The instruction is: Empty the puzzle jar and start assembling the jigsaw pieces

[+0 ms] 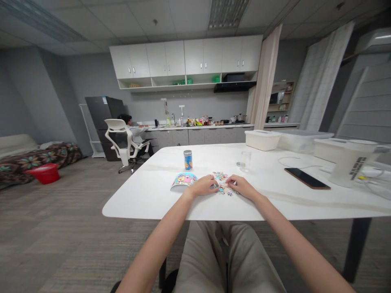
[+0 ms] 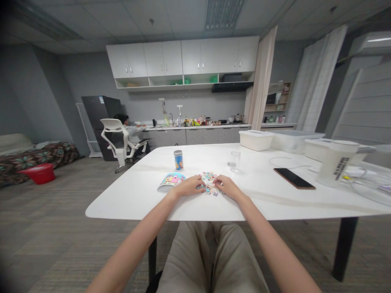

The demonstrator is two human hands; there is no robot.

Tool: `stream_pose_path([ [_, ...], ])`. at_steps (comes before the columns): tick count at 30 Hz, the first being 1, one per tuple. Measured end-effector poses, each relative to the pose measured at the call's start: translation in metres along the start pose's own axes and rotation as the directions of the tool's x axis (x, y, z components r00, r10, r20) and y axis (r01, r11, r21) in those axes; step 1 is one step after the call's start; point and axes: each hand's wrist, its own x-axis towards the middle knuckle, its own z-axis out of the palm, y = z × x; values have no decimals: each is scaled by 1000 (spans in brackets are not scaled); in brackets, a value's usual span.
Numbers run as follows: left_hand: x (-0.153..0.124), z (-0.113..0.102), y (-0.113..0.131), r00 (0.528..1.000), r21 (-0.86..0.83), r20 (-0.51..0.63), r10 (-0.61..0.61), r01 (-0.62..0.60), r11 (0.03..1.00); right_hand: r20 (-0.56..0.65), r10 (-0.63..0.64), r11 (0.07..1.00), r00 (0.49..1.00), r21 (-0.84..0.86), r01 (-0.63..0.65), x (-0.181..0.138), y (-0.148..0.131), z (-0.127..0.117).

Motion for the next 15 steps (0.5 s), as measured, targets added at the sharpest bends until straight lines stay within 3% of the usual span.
stream_pose_path([
  [6, -1, 1, -3, 1000, 2, -8, -19, 19, 1000, -34, -49, 998, 998, -49, 47, -2, -3, -2],
  [15, -1, 5, -12, 995, -44, -94, -34, 29, 999, 20, 37, 993, 999, -110, -34, -2, -8, -4],
])
